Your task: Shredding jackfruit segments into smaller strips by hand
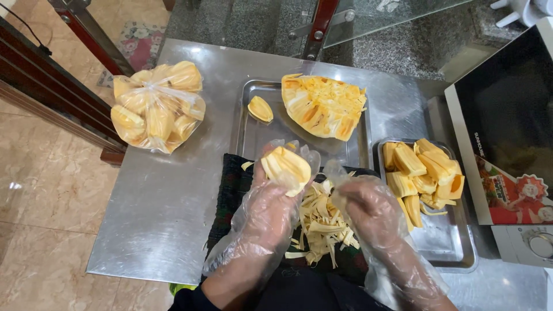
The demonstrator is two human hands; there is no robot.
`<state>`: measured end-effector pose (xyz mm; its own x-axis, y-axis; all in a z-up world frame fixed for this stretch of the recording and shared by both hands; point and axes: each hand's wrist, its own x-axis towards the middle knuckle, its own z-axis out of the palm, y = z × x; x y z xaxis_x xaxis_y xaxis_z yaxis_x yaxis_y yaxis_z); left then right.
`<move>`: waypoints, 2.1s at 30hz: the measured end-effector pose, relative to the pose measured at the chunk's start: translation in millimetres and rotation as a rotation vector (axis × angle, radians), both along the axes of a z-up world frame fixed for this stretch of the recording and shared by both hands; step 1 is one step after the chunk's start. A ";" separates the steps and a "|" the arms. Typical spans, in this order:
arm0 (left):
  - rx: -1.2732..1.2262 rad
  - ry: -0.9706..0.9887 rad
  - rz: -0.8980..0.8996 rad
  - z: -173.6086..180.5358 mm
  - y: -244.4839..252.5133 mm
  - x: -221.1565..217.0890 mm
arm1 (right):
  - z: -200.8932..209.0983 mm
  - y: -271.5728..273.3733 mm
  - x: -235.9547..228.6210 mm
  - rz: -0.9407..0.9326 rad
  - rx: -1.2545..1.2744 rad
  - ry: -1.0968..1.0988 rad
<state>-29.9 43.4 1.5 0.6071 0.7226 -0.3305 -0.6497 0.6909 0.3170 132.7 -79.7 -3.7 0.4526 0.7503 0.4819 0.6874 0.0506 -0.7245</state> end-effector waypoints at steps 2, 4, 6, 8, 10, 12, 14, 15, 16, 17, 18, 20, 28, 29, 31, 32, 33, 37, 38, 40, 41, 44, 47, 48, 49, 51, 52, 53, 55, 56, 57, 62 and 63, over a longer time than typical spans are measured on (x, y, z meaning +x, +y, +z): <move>0.120 0.016 -0.176 -15.4 3.1 -3.3 | 18.4 -1.5 -4.2 0.140 0.139 0.030; 0.237 -0.050 -0.134 -33.4 -1.8 5.7 | 19.8 4.4 -3.1 0.169 0.151 0.007; 0.354 -0.118 -0.093 -36.1 -5.2 8.7 | 27.7 6.7 -8.1 0.198 0.161 -0.017; 0.559 -0.147 -0.235 -23.5 -6.5 5.3 | 42.0 6.2 -19.4 0.257 0.131 0.386; 0.432 -0.218 -0.241 -18.0 -14.6 6.6 | 46.6 8.7 -19.2 0.252 0.143 0.384; 0.306 -0.285 -0.247 -6.7 -19.2 4.4 | 50.2 11.5 -18.0 0.249 0.156 0.383; 0.368 -0.090 -0.285 9.6 -22.2 -2.9 | 52.1 13.1 -17.2 0.247 0.183 0.385; 0.369 -0.090 -0.286 21.9 -23.9 -6.9 | 48.3 9.9 -15.5 0.246 0.184 0.384; 0.416 0.056 -0.311 34.3 -25.5 -11.0 | 44.6 6.8 -13.7 0.159 0.041 0.219; 0.462 0.203 -0.333 46.5 -27.4 -15.4 | 40.8 3.4 -12.4 0.071 -0.103 0.054; 0.462 0.203 -0.334 60.0 -29.9 -16.5 | 45.3 3.9 -13.4 0.069 -0.103 0.054; 0.443 0.424 -0.342 86.8 -35.3 -18.1 | 54.0 4.4 -14.9 0.106 -0.052 0.167; 0.940 0.593 -0.211 28.6 -33.3 -8.6 | 62.6 8.3 -8.8 0.167 0.006 -0.012; 1.144 0.610 -0.148 32.7 -31.1 -8.3 | 62.9 9.0 -8.3 0.180 0.004 -0.044; 1.186 0.670 -0.133 24.4 -31.2 -7.2 | 67.3 7.5 -8.9 0.177 -0.025 -0.053; 1.228 0.731 -0.117 20.3 -31.2 -6.9 | 69.4 6.8 -9.4 0.174 -0.053 -0.063; 1.228 0.731 -0.117 27.0 -31.7 -7.0 | 70.8 5.8 -8.8 0.174 -0.053 -0.063; 1.327 0.707 0.023 8.1 -31.5 -2.3 | 66.4 1.5 -1.8 0.206 -0.071 -0.143; 1.431 0.790 0.151 -8.1 -31.0 0.0 | 62.6 0.3 0.9 0.216 -0.027 -0.233; 1.463 0.777 0.153 -3.3 -29.2 0.5 | 58.9 -2.3 4.6 0.221 -0.045 -0.250; 1.495 0.764 0.157 -0.8 -28.3 0.7 | 57.1 -3.6 6.4 0.228 -0.062 -0.267; 1.429 0.686 0.080 7.5 -28.7 0.0 | 57.1 -5.1 7.5 0.223 -0.105 -0.177; 1.363 0.693 0.076 9.9 -30.9 3.1 | 58.0 -4.5 9.3 0.206 -0.149 -0.167; 1.362 0.693 0.075 10.5 -31.6 1.7 | 57.0 -0.8 8.7 0.206 -0.150 -0.167; 1.299 0.675 0.004 11.0 -32.3 0.3 | 56.0 3.0 8.2 0.203 -0.089 -0.146; 1.234 0.658 -0.064 6.9 -32.1 -1.3 | 60.6 7.8 5.6 0.202 -0.028 -0.125; 1.210 0.719 -0.085 2.3 -31.2 -1.5 | 66.2 8.9 3.5 0.218 -0.048 -0.082; 1.186 0.780 -0.105 -2.1 -29.9 -1.9 | 71.7 10.6 1.2 0.234 -0.066 -0.039; 1.205 0.787 -0.107 3.2 -27.5 -3.8 | 68.1 9.4 2.7 0.238 -0.066 -0.075; 1.225 0.793 -0.112 5.8 -26.6 -4.5 | 66.2 8.4 3.7 0.239 -0.066 -0.111; 1.224 0.792 -0.113 15.1 -26.3 -4.3 | 62.6 7.3 6.1 0.238 -0.068 -0.111; 0.204 0.930 -0.653 139.8 -15.8 -0.1 | 44.9 2.1 17.6 0.222 -0.032 -0.294; 0.203 0.930 -0.648 91.8 -15.8 5.2 | 41.2 -1.7 20.4 0.227 -0.031 -0.295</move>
<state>-24.7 27.6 93.3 0.4657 0.4553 -0.7588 0.3521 0.6913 0.6309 153.1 -81.4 37.5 0.1179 0.8317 0.5425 0.8405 0.2073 -0.5005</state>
